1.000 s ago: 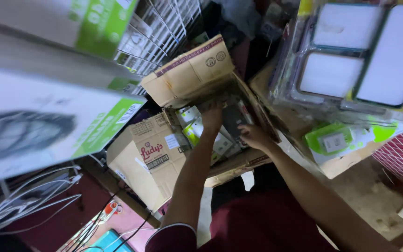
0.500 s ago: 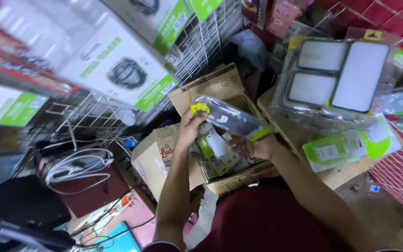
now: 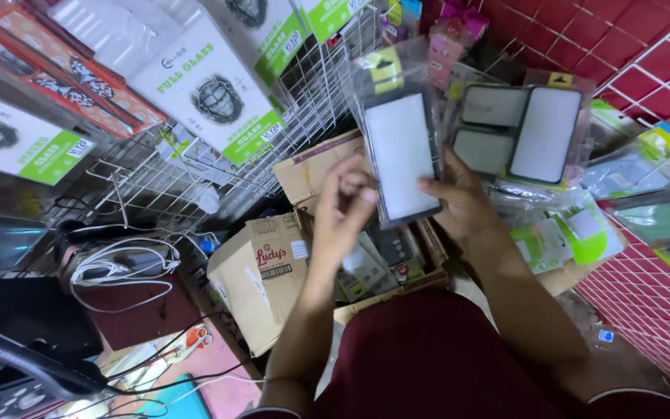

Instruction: Organizing mobile phone accessories by checking packages and placing them into a box.

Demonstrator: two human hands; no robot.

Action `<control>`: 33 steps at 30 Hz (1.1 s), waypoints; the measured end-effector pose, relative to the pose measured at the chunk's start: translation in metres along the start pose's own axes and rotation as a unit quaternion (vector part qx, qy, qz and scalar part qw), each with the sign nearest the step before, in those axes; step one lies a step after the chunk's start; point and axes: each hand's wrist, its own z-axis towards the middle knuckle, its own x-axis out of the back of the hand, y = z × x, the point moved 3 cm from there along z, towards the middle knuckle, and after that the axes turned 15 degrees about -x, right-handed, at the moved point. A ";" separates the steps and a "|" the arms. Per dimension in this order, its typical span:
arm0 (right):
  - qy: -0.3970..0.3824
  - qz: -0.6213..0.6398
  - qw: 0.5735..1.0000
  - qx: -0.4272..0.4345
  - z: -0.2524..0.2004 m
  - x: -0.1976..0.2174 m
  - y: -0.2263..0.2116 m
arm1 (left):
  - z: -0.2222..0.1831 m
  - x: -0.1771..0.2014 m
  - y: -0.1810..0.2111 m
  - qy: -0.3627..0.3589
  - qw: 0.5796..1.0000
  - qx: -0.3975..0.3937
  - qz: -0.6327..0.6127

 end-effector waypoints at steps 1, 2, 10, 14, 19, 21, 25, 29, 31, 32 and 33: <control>-0.002 -0.001 1.000 0.001 -0.003 -0.002 -0.004 | -0.002 -0.006 0.002 0.001 1.000 -0.002 0.000; 0.004 -0.019 1.000 0.004 -0.005 -0.004 -0.008 | -0.003 -0.011 0.005 0.014 1.000 -0.013 0.018; -0.035 -0.012 0.998 -0.058 -0.005 -0.002 -0.017 | 0.010 -0.019 0.037 0.032 0.996 -0.041 0.071; -0.014 0.012 0.998 -0.057 -0.004 -0.006 -0.026 | 0.009 -0.017 0.053 0.008 0.976 -0.073 0.204; -0.061 0.073 0.995 0.010 -0.003 -0.013 -0.034 | 0.010 -0.022 0.069 -0.038 0.954 -0.095 0.282; -0.110 0.090 0.990 0.008 -0.006 -0.022 -0.036 | 0.014 -0.025 0.076 -0.058 0.949 -0.089 0.297; -0.240 0.118 0.963 -0.031 -0.014 -0.076 -0.060 | 0.016 -0.024 0.074 -0.062 0.915 -0.180 0.356; -0.294 0.113 0.949 -0.020 -0.006 -0.063 -0.054 | 0.022 -0.037 0.083 -0.104 0.887 -0.233 0.384; -0.288 0.130 0.949 -0.020 -0.004 -0.057 -0.052 | 0.025 -0.044 0.088 -0.115 0.880 -0.244 0.390; -0.277 0.131 0.952 -0.019 -0.004 -0.055 -0.050 | 0.026 -0.046 0.089 -0.123 0.881 -0.240 0.389; -0.266 0.132 0.955 -0.017 -0.004 -0.053 -0.049 | 0.027 -0.049 0.089 -0.130 0.881 -0.235 0.389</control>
